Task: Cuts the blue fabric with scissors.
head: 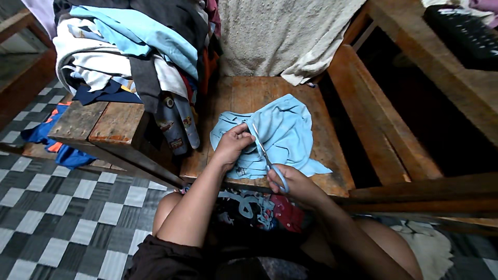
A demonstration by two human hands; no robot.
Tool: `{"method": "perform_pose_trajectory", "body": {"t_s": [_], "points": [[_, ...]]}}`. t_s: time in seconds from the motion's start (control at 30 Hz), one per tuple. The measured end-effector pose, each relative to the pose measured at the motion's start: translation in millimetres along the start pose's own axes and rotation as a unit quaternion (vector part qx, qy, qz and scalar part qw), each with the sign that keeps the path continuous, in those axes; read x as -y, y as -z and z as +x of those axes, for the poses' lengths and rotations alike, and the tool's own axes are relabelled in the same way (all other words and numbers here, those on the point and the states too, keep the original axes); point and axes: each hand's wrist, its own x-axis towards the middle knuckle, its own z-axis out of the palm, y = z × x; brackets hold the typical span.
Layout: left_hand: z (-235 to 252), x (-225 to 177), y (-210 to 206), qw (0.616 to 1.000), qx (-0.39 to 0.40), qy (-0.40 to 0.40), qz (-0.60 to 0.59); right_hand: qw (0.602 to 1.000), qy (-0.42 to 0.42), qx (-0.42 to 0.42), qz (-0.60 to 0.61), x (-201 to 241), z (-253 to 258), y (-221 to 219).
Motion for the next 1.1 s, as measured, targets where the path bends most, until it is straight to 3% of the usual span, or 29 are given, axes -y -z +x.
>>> {"method": "perform_pose_trajectory", "body": {"t_s": [0.53,0.9,1.1], "points": [[1,-3,7,0.999,0.037,0.007,0.000,1.000,-0.002,0.009,0.006,5,-2,-3],[1,9,0,0.994,0.072,0.006,-0.080,0.989,0.031,0.032,0.140,-3,0,-9],[0,11,-4,0.993,0.060,0.009,-0.096,0.993,0.012,-0.006,0.119,5,-3,-13]]}}
